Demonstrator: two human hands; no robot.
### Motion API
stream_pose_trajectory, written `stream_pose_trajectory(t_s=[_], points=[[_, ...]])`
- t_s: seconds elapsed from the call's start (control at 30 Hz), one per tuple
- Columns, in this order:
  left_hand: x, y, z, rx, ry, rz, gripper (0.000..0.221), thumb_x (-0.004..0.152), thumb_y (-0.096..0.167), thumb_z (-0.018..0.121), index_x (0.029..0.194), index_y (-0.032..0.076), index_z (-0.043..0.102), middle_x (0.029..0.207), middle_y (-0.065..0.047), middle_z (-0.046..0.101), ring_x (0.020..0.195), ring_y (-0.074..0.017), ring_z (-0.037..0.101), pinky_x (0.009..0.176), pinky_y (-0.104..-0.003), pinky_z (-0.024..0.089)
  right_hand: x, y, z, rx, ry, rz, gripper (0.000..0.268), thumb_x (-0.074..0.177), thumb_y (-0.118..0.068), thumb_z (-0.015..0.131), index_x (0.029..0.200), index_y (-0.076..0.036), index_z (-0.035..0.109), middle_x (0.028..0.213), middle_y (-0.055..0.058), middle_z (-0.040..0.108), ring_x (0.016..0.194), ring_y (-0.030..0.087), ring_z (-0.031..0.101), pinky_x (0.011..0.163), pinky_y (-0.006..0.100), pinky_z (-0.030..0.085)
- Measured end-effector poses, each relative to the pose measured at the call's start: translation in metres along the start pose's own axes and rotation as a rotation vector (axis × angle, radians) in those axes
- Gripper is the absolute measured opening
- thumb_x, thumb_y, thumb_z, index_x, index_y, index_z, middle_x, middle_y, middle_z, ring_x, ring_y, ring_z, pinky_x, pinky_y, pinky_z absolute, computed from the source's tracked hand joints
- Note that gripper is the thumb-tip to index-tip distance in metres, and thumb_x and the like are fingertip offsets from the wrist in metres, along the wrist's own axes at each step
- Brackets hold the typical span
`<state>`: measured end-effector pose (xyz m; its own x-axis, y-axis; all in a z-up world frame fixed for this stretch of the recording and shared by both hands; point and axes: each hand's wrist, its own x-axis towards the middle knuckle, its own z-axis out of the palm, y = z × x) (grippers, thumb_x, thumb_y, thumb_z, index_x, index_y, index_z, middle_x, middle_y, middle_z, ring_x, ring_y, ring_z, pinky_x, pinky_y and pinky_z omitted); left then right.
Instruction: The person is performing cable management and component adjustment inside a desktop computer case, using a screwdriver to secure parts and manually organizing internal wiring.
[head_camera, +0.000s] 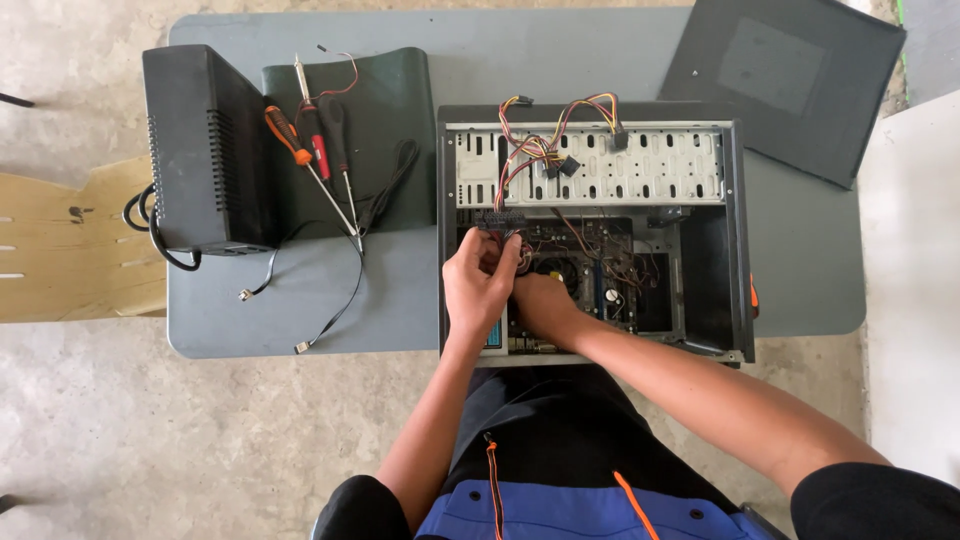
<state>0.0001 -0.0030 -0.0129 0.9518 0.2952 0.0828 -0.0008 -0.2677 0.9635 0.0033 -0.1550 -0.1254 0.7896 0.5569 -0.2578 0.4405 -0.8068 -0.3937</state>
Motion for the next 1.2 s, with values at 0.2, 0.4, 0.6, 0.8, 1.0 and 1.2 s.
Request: stream_pose_trajectory(t_s=[0.2,0.4,0.6,0.8,1.0,1.2], points=[[0.001,0.002,0.001,0.008,-0.002,0.002,0.018,0.103,0.022,0.08,0.095,0.01,0.069,0.075,-0.01,0.08,0.063,-0.025,0.076,0.053,-0.037,0.059,-0.005,-0.001,0.011,-0.069,0.024,-0.022,0.019,0.087,0.001,0.069,0.07,-0.007,0.073,0.062,0.013,0.071,0.062,0.036,0.075,0.055,0.045,0.061],[0.001,0.011,-0.004,0.009,-0.047,-0.004,0.021,0.107,0.025,0.077,0.095,0.01,0.068,0.074,-0.012,0.078,0.062,-0.0264,0.074,0.054,-0.039,0.058,0.0,-0.001,0.021,-0.17,0.075,-0.002,0.022,0.091,0.005,0.068,0.074,-0.005,0.077,0.066,0.018,0.073,0.068,0.038,0.078,0.057,0.047,0.063],[0.001,0.014,-0.005,0.007,-0.077,-0.011,0.024,0.11,0.025,0.075,0.096,0.008,0.067,0.075,-0.013,0.076,0.061,-0.0269,0.07,0.053,-0.042,0.055,-0.019,-0.015,-0.054,0.108,-0.237,0.13,0.026,0.09,-0.032,0.078,0.104,-0.012,0.086,0.091,0.018,0.083,0.088,0.044,0.081,0.075,0.055,0.065],[0.0,0.02,-0.004,-0.024,-0.072,-0.012,0.023,0.109,0.025,0.075,0.094,0.011,0.064,0.072,-0.009,0.075,0.059,-0.0222,0.069,0.052,-0.04,0.053,-0.068,0.09,-0.096,0.182,0.285,0.491,0.048,0.09,-0.04,0.085,0.132,-0.02,0.075,0.113,0.013,0.078,0.115,0.04,0.074,0.097,0.052,0.059],[0.003,0.016,-0.002,-0.347,0.003,-0.063,0.015,0.105,0.008,0.069,0.098,0.012,0.056,0.076,-0.012,0.075,0.069,-0.0167,0.068,0.061,-0.035,0.054,-0.096,0.065,-0.127,0.342,-0.083,0.667,0.081,0.091,-0.032,0.082,0.161,-0.003,0.055,0.139,0.034,0.072,0.131,0.05,0.069,0.109,0.057,0.059],[0.003,-0.017,-0.003,-0.592,-0.055,-0.039,0.019,0.097,0.001,0.077,0.101,0.01,0.061,0.086,-0.015,0.074,0.081,-0.0208,0.074,0.083,-0.042,0.062,-0.092,0.083,-0.106,0.266,0.029,0.71,0.03,0.096,-0.03,0.07,0.107,-0.006,0.084,0.097,0.023,0.084,0.096,0.043,0.081,0.081,0.051,0.066]])
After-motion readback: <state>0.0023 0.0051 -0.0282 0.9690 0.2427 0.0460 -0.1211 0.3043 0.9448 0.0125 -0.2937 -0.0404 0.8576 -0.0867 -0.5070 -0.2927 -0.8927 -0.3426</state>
